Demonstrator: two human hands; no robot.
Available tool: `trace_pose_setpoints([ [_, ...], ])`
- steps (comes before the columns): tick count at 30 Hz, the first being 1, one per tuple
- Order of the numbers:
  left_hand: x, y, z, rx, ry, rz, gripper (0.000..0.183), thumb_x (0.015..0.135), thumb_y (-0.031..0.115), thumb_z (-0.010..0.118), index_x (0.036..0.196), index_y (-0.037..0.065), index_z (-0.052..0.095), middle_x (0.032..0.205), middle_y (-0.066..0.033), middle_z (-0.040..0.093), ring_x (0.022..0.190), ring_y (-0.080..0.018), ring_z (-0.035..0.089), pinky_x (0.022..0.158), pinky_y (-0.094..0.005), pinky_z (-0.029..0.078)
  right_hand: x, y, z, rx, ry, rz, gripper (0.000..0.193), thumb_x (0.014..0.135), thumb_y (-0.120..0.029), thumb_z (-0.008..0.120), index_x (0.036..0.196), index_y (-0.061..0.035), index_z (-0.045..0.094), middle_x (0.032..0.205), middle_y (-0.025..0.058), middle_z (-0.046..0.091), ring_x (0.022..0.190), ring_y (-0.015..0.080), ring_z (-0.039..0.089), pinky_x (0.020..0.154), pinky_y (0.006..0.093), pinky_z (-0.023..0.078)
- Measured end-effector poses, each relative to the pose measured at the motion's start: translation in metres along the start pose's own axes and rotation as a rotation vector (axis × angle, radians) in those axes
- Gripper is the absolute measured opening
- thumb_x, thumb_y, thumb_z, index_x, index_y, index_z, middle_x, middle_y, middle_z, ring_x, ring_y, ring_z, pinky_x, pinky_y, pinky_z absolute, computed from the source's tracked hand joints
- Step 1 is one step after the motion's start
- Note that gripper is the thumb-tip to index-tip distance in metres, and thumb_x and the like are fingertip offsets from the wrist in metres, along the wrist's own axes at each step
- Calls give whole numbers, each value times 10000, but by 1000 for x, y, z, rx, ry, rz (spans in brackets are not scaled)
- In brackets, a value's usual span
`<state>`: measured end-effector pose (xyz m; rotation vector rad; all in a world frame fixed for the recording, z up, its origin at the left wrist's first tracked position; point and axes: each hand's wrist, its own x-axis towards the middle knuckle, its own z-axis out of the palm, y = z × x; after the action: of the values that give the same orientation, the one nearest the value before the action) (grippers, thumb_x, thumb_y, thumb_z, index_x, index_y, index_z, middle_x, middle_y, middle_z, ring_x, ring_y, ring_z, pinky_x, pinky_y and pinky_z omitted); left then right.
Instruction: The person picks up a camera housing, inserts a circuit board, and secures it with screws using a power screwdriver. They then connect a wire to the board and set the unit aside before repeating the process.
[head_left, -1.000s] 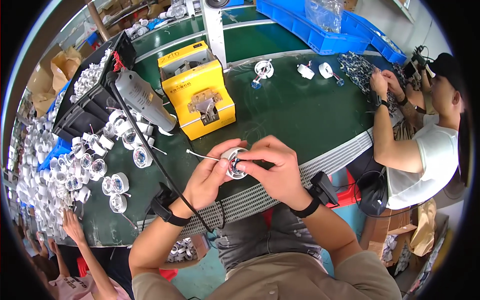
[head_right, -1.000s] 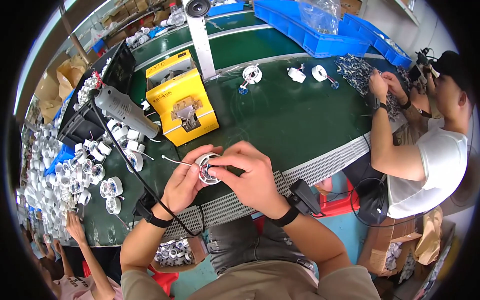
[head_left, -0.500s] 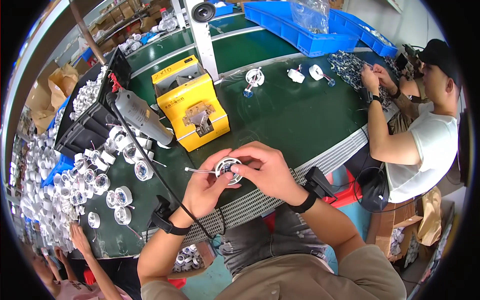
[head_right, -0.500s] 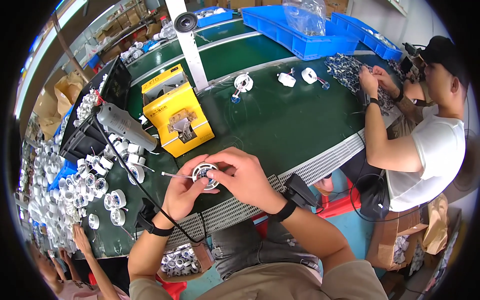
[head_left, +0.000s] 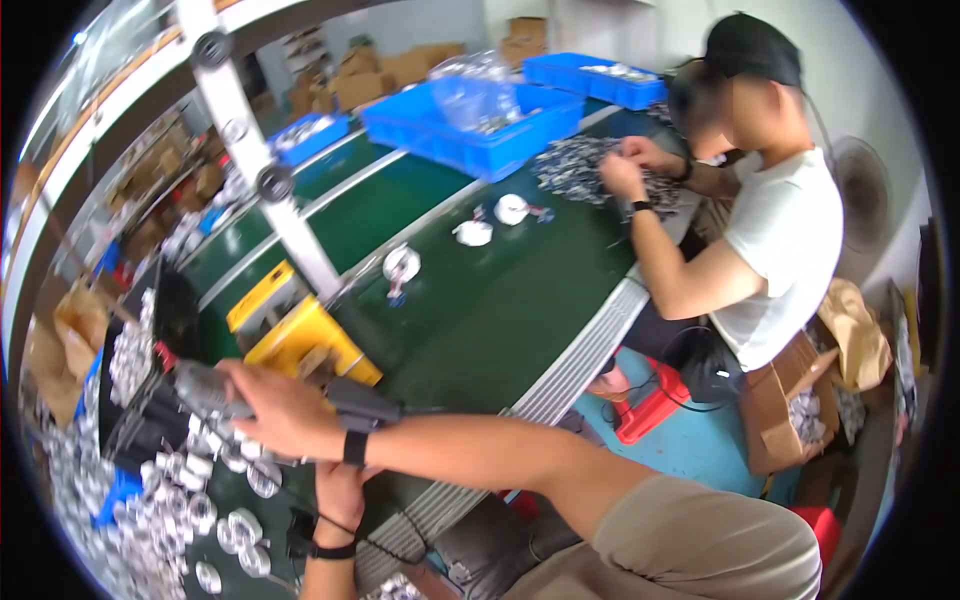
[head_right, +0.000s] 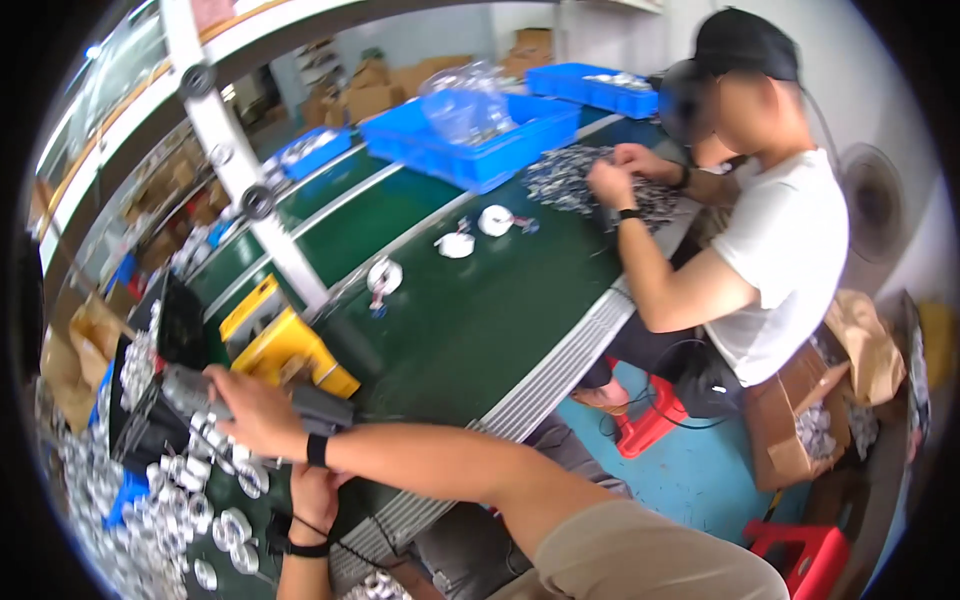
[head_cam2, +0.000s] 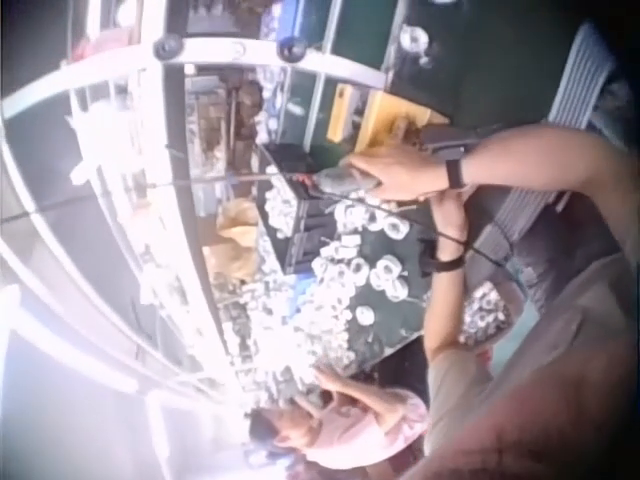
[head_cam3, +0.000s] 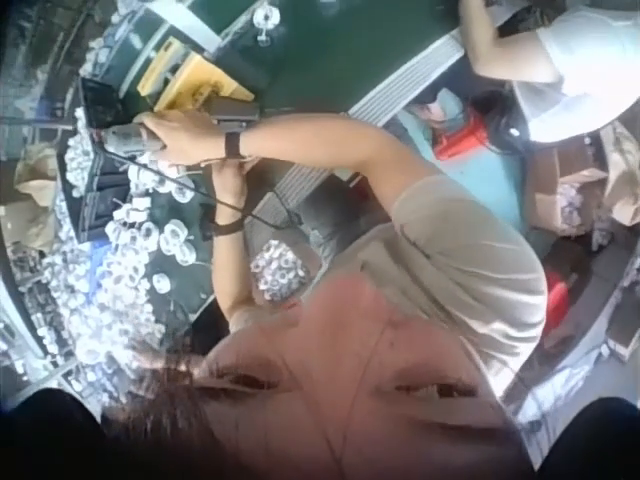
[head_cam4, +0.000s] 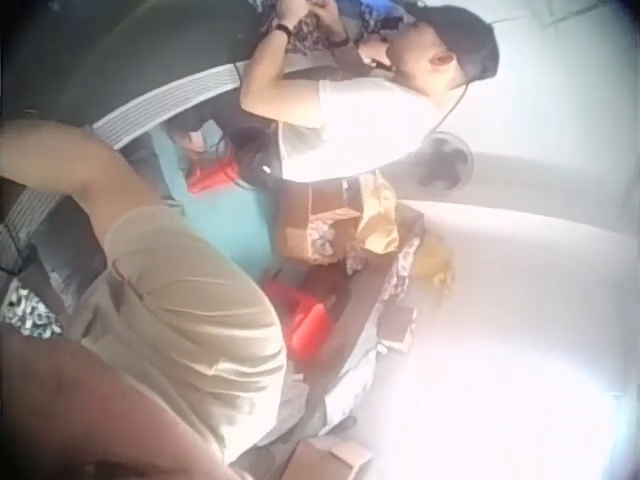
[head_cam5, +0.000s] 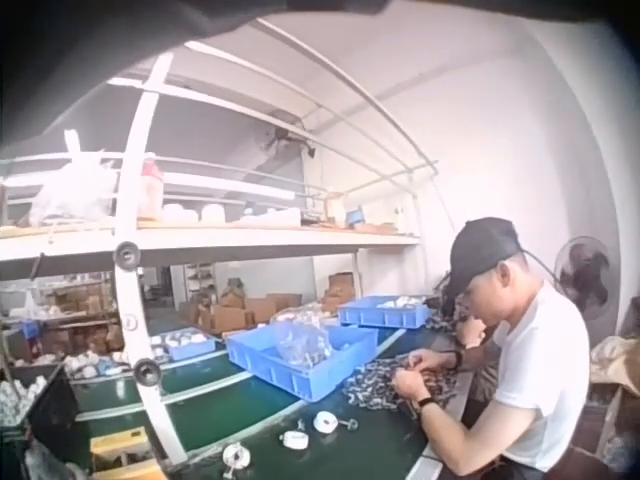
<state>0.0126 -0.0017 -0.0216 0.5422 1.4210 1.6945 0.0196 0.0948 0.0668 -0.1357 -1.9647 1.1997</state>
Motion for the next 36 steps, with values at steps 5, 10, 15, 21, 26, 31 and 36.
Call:
trace_pose_setpoints([
  [5, 1, 2, -3, -62, 31, 24, 289, 887, 36, 482, 1169, -21, 511, 1037, -133, 634, 891, -252, 661, 719, -391, 602, -5, -8, -16, 267, 433, -207, 708, 881, -201, 613, 1450, -58, 216, 1107, 165, 568, 986, 263, 587, 850, 381, 451],
  [10, -2, 24, 5, -83, -48, -108, 315, 915, 55, 456, 1224, -4, 479, 1040, -143, 635, 865, -299, 675, 689, -384, 608, -8, 10, -45, 377, 565, -67, 545, 914, -221, 589, 1342, -3, 331, 855, 96, 596, 736, 124, 545, 674, 280, 461],
  [15, 4, 16, -4, -71, -20, -110, 303, 929, 66, 461, 1226, 10, 475, 1029, -147, 633, 857, -298, 675, 677, -386, 613, -11, 14, -47, 300, 432, -82, 567, 860, -250, 656, 1308, -21, 396, 896, 120, 632, 792, 223, 620, 739, 299, 463],
  [21, 7, 12, -11, -21, 43, -72, 273, 934, 75, 465, 1200, 12, 480, 1047, -119, 619, 882, -246, 660, 673, -382, 617, -12, 21, -45, 327, 359, -38, 517, 864, -202, 652, 1286, -29, 407, 833, 79, 623, 736, 197, 599, 707, 288, 450],
  [26, -9, 33, 5, -14, 24, -111, 362, 905, 10, 425, 1253, -85, 406, 1102, -224, 553, 990, -363, 603, 875, -489, 534, -14, 17, -47, 348, 327, 13, 512, 864, -191, 652, 1280, -26, 403, 781, 63, 610, 699, 189, 583, 675, 293, 438],
  [31, 2, 17, -15, -35, 55, -123, 344, 914, 17, 443, 1244, -74, 414, 1095, -219, 557, 961, -365, 616, 855, -480, 548, -13, 18, -41, 375, 351, -62, 513, 865, -206, 655, 1278, -32, 406, 750, 53, 605, 637, 186, 569, 636, 301, 431],
  [36, -7, 28, 0, -77, -6, -109, 234, 932, 74, 537, 1135, -33, 491, 1031, -179, 591, 943, -326, 627, 837, -464, 563, -2, 15, -44, 406, 36, 23, 508, 834, -190, 667, 1246, -42, 408, 701, 82, 621, 600, 187, 601, 588, 308, 425],
])
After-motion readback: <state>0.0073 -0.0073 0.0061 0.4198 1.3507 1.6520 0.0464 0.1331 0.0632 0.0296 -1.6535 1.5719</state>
